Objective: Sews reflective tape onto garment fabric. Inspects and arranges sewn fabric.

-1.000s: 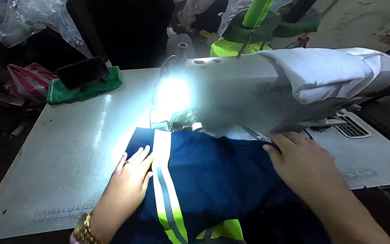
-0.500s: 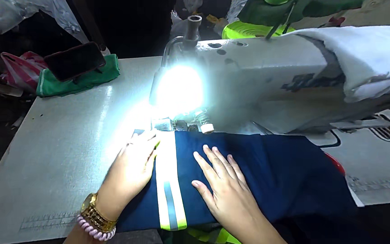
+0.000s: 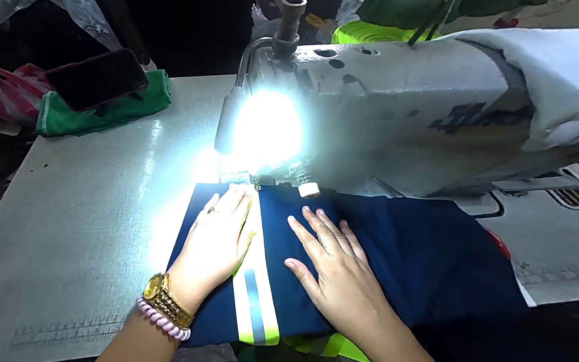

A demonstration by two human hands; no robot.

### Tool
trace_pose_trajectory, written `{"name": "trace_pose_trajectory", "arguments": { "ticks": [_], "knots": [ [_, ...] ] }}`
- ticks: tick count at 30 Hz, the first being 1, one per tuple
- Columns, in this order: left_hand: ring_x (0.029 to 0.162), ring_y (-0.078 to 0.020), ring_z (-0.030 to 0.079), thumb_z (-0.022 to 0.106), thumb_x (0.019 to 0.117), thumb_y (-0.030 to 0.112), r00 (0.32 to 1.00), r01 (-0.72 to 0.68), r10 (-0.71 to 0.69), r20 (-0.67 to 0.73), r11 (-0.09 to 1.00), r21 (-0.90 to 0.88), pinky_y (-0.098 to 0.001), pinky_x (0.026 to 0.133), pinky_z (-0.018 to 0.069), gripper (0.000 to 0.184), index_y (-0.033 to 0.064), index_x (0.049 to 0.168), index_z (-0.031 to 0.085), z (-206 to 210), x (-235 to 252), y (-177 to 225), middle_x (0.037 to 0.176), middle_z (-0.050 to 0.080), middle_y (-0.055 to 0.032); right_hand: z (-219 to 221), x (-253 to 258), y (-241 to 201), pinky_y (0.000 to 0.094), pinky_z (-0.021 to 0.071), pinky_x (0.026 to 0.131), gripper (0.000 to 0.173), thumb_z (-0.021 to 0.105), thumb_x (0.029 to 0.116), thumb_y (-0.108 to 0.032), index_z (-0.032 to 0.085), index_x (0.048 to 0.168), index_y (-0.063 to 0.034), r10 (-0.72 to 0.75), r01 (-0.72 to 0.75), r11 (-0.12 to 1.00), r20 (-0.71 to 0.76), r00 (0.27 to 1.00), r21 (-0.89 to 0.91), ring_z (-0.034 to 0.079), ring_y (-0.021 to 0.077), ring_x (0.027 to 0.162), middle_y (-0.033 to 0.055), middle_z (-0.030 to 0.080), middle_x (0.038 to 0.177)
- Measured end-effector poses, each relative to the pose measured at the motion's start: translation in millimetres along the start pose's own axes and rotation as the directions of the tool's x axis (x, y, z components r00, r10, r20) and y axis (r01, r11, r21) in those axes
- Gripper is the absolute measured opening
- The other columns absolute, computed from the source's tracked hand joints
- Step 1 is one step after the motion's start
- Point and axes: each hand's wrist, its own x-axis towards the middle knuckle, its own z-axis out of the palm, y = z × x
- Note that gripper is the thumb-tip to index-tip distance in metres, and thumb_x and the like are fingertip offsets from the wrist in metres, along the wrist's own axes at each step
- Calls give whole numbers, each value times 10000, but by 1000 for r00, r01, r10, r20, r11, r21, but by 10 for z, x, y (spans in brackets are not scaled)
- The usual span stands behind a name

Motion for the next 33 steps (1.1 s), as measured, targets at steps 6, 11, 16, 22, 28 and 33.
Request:
{"name": "trace_pose_trajectory", "arguments": {
  "ticks": [6, 11, 16, 22, 28, 33],
  "knots": [
    [1533, -154, 311, 277, 1066, 476, 1000, 9, -8, -19, 999, 43, -470, 1245, 264, 630, 123, 1560, 447, 60, -29, 56, 1652, 365, -19, -6, -18, 18, 634, 299, 1188, 653, 302, 1023, -638, 575, 1484, -264, -10, 10, 1000, 3, 1000, -18, 418, 292, 1487, 50, 504, 1567],
    [1523, -161, 334, 290, 1058, 513, 1000, 22, -22, -19, 999, 50, -484, 1233, 282, 656, 114, 1549, 464, 69, -67, 99, 1639, 386, -30, -25, -45, 26, 642, 299, 1185, 657, 295, 1026, -641, 570, 1488, -264, -12, 12, 1000, 2, 1000, -21, 426, 293, 1482, 54, 503, 1568],
    [1531, -149, 314, 296, 1053, 518, 1000, 18, -18, -14, 999, 31, -478, 1242, 266, 666, 115, 1562, 442, 66, -54, 89, 1652, 365, -18, -32, -42, 29, 644, 293, 1189, 658, 304, 1023, -643, 576, 1484, -259, -10, 10, 1000, 8, 1000, -17, 428, 296, 1480, 55, 513, 1560],
    [1518, -165, 347, 293, 1049, 524, 999, 10, -9, -37, 999, 42, -487, 1234, 286, 672, 107, 1545, 467, 72, -47, 81, 1635, 395, -38, -47, -32, 35, 651, 284, 1190, 655, 316, 1021, -643, 561, 1496, -265, -8, 9, 1000, 34, 999, -28, 422, 290, 1484, 43, 498, 1572],
    [1526, -186, 334, 246, 1056, 544, 1000, 5, -4, -24, 999, 39, -512, 1236, 264, 706, 94, 1572, 415, 66, 78, 8, 1646, 372, -59, 1, 69, 58, 643, 286, 1192, 646, 313, 1029, -633, 562, 1495, -262, -23, 24, 999, 21, 1000, -46, 409, 292, 1492, 45, 495, 1574],
    [1543, -178, 292, 265, 1051, 556, 1000, -4, 4, -5, 1000, 12, -504, 1252, 225, 720, 95, 1594, 372, 39, 98, -21, 1660, 345, -55, 16, 81, 67, 633, 294, 1193, 617, 365, 1027, -604, 584, 1476, -241, -28, 27, 1000, -23, 999, -11, 419, 291, 1484, 49, 524, 1550]
  ]
}}
